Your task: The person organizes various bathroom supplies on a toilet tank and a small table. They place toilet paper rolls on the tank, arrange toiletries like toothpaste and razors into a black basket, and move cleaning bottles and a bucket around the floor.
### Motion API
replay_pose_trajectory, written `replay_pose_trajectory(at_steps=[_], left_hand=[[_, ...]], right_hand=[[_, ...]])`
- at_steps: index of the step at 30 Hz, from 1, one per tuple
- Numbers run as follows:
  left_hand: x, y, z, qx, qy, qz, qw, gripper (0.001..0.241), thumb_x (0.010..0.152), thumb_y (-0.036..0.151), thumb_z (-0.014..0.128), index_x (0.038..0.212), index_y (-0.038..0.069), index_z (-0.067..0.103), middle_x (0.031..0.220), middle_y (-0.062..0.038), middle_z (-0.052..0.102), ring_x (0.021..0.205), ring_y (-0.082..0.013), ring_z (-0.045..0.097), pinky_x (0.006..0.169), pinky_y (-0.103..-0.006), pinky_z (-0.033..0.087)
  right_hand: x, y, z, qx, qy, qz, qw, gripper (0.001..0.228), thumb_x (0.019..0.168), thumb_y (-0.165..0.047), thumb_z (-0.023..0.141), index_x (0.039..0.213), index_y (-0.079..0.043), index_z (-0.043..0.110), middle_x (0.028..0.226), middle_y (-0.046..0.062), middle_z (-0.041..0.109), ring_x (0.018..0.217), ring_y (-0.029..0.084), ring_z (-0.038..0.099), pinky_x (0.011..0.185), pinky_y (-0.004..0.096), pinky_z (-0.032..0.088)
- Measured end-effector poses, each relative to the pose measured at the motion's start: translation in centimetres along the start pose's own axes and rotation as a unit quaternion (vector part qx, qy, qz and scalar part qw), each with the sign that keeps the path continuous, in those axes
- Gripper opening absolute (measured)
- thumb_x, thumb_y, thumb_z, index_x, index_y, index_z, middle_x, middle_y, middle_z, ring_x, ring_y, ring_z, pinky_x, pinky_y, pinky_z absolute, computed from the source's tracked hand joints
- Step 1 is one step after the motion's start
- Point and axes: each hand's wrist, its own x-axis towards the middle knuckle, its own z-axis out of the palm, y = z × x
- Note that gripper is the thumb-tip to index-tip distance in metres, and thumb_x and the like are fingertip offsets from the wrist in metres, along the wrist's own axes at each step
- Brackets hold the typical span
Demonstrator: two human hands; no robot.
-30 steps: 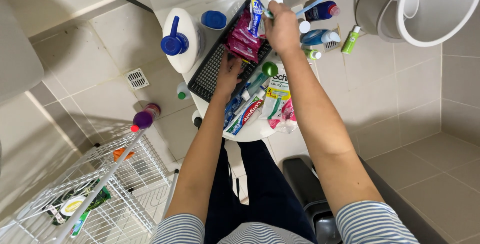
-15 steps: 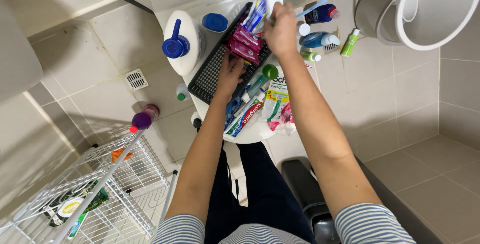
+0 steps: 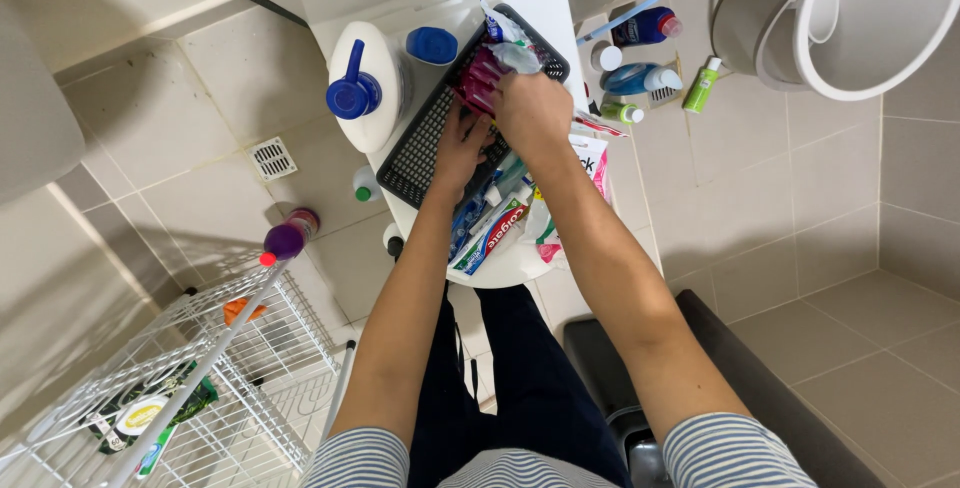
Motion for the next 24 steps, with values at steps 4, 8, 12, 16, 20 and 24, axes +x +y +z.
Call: replay_pose_trajectory(at_steps=[4, 8, 12, 16, 20, 24], left_hand=[[0.2, 0.2, 0.1, -0.003, -0.002, 0.006, 1.0, 0.085, 0.095, 0.041, 0.065, 0.164, 0.02, 0.018, 0.142, -0.009, 0.061, 0.106, -0.0208, 0.07, 0.084, -0.0383, 0.057], [0.7, 0.0, 0.4, -0.005, 0.008, 0.008, 1.0, 0.085, 0.095, 0.04, 0.066, 0.163, 0.021, 0.018, 0.141, -0.009, 0.062, 0.104, -0.0201, 0.07, 0.081, -0.0366, 0.057], [1.0, 0.2, 0.9, 0.003, 0.015, 0.023, 1.0, 0.085, 0.095, 0.038, 0.066, 0.163, 0.021, 0.019, 0.138, -0.009, 0.064, 0.099, -0.0181, 0.069, 0.074, -0.0336, 0.054], [2.2, -1.3, 1.0, -0.009, 0.019, 0.038, 0.999, 0.081, 0.096, 0.034, 0.066, 0.163, 0.02, 0.021, 0.136, -0.008, 0.064, 0.095, -0.0173, 0.069, 0.072, -0.0324, 0.054], [2.2, -1.7, 0.7, -0.01, 0.028, 0.03, 0.999, 0.074, 0.096, 0.03, 0.065, 0.159, 0.019, 0.028, 0.132, -0.007, 0.066, 0.095, -0.0168, 0.07, 0.072, -0.0315, 0.055], [2.7, -3.2, 0.3, 0.004, 0.042, 0.032, 0.999, 0.051, 0.097, 0.029, 0.066, 0.142, 0.014, 0.048, 0.12, -0.004, 0.07, 0.096, -0.0143, 0.071, 0.073, -0.0324, 0.057]], right_hand=[[1.1, 0.9, 0.7, -0.023, -0.003, -0.038, 0.999, 0.022, 0.086, -0.016, 0.067, 0.106, -0.011, 0.074, 0.097, 0.017, 0.074, 0.092, 0.036, 0.072, 0.079, 0.048, 0.056], [2.6, 2.2, 1.5, 0.025, 0.129, -0.161, 0.978, 0.031, 0.084, -0.009, 0.067, 0.113, -0.011, 0.077, 0.128, 0.008, 0.069, 0.121, 0.033, 0.06, 0.101, 0.057, 0.042], [3.6, 2.1, 1.3, -0.013, 0.137, -0.167, 0.976, 0.021, 0.079, -0.016, 0.076, 0.099, -0.011, 0.078, 0.136, 0.004, 0.06, 0.131, 0.034, 0.048, 0.102, 0.065, 0.036], [4.5, 1.9, 1.5, -0.042, 0.099, -0.144, 0.984, 0.029, 0.08, -0.026, 0.082, 0.101, -0.007, 0.077, 0.139, 0.003, 0.056, 0.136, 0.033, 0.044, 0.107, 0.064, 0.035], [5.2, 1.7, 1.3, -0.104, 0.062, -0.143, 0.982, 0.038, 0.068, -0.027, 0.083, 0.101, -0.009, 0.078, 0.141, 0.006, 0.049, 0.139, 0.036, 0.037, 0.106, 0.067, 0.03], [4.6, 0.5, -0.5, -0.142, 0.015, -0.138, 0.98, 0.04, 0.062, -0.023, 0.081, 0.101, -0.011, 0.079, 0.146, 0.006, 0.044, 0.14, 0.038, 0.033, 0.107, 0.068, 0.026]])
